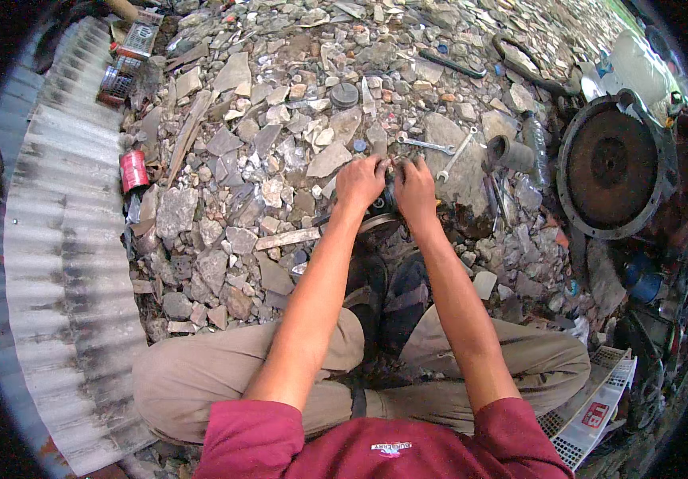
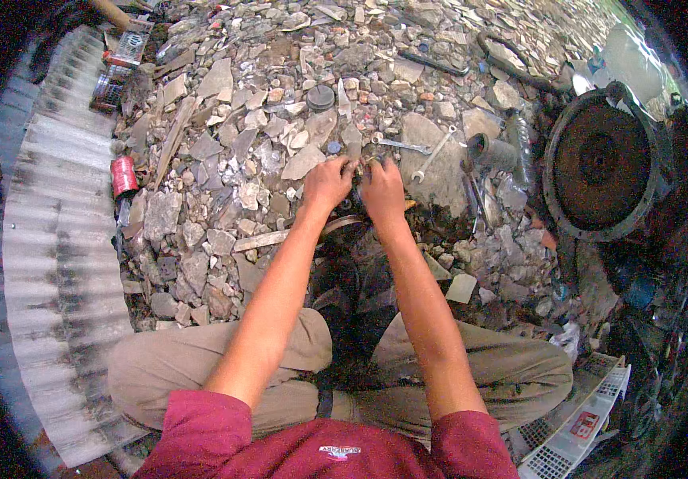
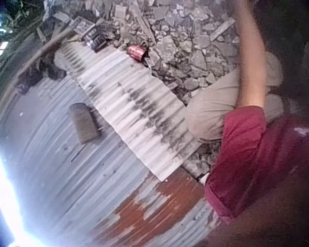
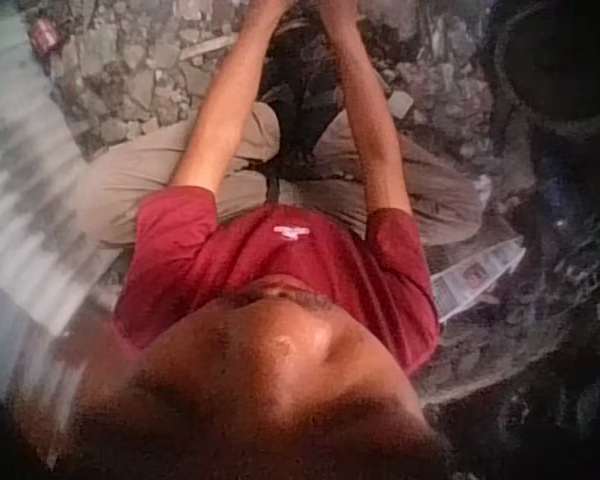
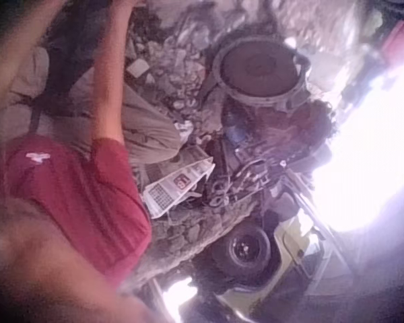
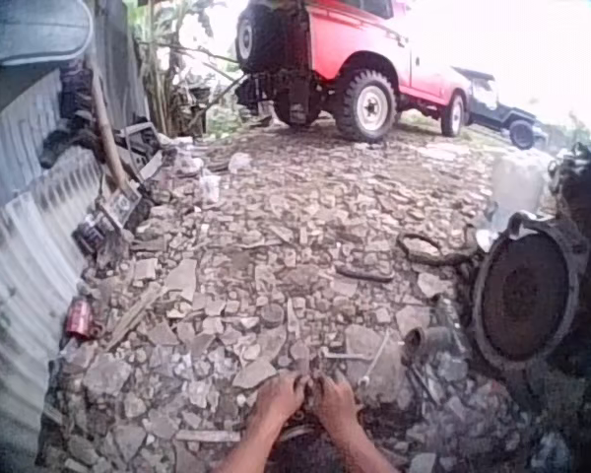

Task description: The person sits on the ground and uses a small tool to scrape or clean the surface of a cylindrical metal part. They rotate the part and continue scraping different areas, occasionally adjusting their grip.

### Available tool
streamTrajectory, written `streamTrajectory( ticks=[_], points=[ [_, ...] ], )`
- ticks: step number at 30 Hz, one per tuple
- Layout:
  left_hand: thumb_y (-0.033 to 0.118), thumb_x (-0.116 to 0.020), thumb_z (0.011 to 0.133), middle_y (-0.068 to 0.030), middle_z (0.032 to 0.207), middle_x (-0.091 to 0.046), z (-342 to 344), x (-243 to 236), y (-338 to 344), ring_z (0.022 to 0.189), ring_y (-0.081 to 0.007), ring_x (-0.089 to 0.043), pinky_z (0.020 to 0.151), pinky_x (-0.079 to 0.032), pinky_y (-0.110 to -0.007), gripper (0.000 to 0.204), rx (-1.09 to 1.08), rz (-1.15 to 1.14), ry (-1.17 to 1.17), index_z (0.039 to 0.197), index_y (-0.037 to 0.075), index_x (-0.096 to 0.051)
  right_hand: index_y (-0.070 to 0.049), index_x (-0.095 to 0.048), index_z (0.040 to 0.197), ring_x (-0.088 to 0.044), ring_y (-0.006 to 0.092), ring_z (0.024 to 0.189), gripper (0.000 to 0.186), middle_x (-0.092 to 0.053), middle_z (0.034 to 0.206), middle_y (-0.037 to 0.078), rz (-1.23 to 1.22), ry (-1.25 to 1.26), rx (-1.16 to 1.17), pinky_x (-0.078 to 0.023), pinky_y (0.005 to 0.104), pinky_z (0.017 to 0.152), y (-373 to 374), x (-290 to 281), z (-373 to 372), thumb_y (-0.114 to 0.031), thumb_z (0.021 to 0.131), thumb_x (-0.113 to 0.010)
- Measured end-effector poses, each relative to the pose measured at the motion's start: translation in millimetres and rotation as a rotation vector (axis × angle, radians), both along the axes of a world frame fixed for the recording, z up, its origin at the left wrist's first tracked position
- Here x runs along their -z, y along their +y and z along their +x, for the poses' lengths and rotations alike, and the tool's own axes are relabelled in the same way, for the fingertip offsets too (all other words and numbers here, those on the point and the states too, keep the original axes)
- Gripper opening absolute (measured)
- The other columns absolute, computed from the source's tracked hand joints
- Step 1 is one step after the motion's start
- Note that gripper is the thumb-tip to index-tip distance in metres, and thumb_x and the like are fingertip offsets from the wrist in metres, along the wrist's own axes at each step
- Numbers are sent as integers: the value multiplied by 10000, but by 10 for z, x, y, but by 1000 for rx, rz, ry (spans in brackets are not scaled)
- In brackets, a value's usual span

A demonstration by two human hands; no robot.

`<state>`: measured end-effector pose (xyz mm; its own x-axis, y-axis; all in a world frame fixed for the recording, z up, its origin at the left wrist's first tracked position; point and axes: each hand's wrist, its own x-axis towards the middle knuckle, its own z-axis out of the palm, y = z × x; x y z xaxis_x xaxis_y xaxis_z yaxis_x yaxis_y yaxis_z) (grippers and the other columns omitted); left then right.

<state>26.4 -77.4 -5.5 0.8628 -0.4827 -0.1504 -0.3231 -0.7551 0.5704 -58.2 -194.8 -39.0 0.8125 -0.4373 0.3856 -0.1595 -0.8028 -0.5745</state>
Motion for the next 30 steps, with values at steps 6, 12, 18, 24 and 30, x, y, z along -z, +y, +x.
streamTrajectory(
  ticks=[6,12,18,24,30],
  points=[
    [383,-598,932,-201,831,-712,-30,43,69,804,-404,-688,717,-538,-511,310,-51,-57,-150,1002,117,-741,-32,-689,1044,-599,380,894,226,-610,920,179,-56,20,46,-471,474,769,129,-58,-397,-105,831,-678],
    [393,-590,939,-216,875,-712,-16,47,18,835,-420,-687,749,-543,-519,344,22,-72,-116,1014,92,-740,-61,-710,1027,-561,373,990,250,-609,961,150,-138,68,49,-435,503,839,19,12,12,-168,801,-695],
    [390,-604,931,-223,843,-706,-25,27,29,817,-417,-687,730,-548,-517,317,11,-44,-86,1010,117,-744,-57,-701,1069,-563,395,1027,292,-622,1033,165,-87,77,81,-444,507,883,67,135,-323,-157,795,-695],
    [391,-608,928,-216,845,-709,-19,76,3,818,-409,-690,719,-551,-512,310,-3,-10,-95,1032,134,-746,-74,-723,1050,-564,407,1037,264,-630,1068,183,-88,164,69,-438,520,902,16,42,24,-205,824,-687],
    [381,-610,922,-208,876,-715,-8,85,33,837,-400,-693,733,-554,-505,305,-6,-48,-113,1048,139,-747,-74,-723,1044,-574,406,1005,244,-629,1035,207,14,51,113,-445,502,862,108,191,-461,-205,842,-685]
  ],
)
